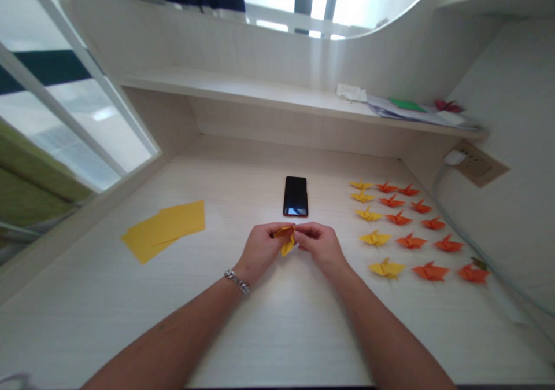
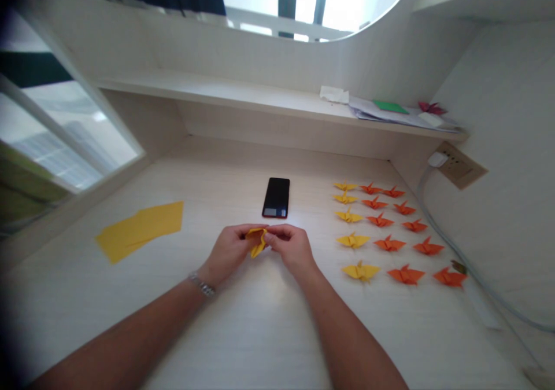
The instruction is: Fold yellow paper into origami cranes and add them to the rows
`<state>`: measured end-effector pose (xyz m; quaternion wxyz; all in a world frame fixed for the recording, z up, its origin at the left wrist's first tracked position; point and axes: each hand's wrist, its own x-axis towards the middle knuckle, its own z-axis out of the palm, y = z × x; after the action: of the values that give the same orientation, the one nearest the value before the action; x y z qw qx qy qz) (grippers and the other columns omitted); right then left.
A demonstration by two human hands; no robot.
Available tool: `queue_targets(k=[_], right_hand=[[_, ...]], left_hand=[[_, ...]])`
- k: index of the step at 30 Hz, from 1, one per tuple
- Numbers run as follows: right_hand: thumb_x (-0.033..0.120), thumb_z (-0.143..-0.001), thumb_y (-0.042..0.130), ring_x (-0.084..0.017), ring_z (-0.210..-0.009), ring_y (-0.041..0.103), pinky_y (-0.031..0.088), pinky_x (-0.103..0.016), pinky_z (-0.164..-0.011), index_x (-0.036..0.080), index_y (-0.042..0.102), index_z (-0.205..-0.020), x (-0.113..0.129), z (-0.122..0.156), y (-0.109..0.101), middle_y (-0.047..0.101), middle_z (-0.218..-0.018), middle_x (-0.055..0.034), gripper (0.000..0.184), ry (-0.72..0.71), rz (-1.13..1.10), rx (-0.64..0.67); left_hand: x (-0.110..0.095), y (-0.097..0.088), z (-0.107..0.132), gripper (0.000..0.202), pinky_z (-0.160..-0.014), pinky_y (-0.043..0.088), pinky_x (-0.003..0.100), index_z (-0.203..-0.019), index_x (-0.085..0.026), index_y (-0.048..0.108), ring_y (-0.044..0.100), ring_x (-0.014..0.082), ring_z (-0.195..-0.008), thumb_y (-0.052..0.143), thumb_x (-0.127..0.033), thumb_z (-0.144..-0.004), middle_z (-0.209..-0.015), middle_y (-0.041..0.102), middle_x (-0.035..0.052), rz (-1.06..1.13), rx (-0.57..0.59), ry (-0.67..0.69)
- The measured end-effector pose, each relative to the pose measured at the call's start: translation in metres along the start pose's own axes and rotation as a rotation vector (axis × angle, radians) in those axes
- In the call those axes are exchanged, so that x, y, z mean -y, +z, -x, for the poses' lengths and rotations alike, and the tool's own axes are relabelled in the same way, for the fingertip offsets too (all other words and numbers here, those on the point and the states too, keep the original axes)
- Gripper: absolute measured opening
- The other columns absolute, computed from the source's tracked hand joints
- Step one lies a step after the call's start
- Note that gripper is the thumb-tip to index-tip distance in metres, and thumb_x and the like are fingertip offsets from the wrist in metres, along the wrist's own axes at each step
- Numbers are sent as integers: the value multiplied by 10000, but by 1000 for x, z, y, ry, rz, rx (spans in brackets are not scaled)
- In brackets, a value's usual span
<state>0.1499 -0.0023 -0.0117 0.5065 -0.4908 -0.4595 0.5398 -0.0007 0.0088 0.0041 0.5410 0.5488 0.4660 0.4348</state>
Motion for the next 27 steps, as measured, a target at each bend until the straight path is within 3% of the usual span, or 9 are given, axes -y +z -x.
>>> queue_targets(k=[4, 13, 18, 23, 27], right_hand=[[356, -554, 776, -183, -643, 641, 516, -292, -586, 159, 722, -827, 0, 0, 0, 717, -759, -60, 341, -17, -5, -5], [357, -661, 705, -208, -685, 652, 504, -301, -595, 168, 736, -842, 3, 2, 0, 724, -759, -66, 264, -42, 88, -80], [331, -715, 655, -201, -666, 638, 502, -306, -614, 164, 728, -819, 2, 4, 2, 713, -738, -62, 210, -146, 191, -146], [295, -761, 601, -185, -661, 638, 507, -293, -642, 171, 715, -842, 6, 9, 5, 712, -758, -50, 187, -236, 297, -184], [268, -769, 582, -180, -681, 650, 513, -281, -654, 170, 712, -843, 9, 11, 7, 714, -783, -44, 178, -277, 351, -203]], left_hand=[[-1, 0, 0, 276, -699, 514, 295, -901, -146, 733, 659, 223, -787, 662, -316, -696, -842, 731, 69, -20, 35, 34], [3, 0, 0, 340, -772, 495, 336, -1013, -124, 695, 641, 228, -850, 660, -296, -721, -928, 710, 106, 74, 114, 7], [5, 2, 0, 392, -771, 493, 315, -1041, -137, 680, 632, 217, -872, 711, -235, -663, -966, 701, 101, 139, 112, -16], [6, 4, 1, 373, -765, 496, 326, -1047, -125, 671, 637, 195, -822, 681, -222, -687, -945, 700, 106, 343, 140, -87], [8, 3, 0, 412, -752, 487, 311, -1061, -111, 661, 624, 178, -797, 717, -233, -671, -946, 693, 113, 282, 138, -64]])
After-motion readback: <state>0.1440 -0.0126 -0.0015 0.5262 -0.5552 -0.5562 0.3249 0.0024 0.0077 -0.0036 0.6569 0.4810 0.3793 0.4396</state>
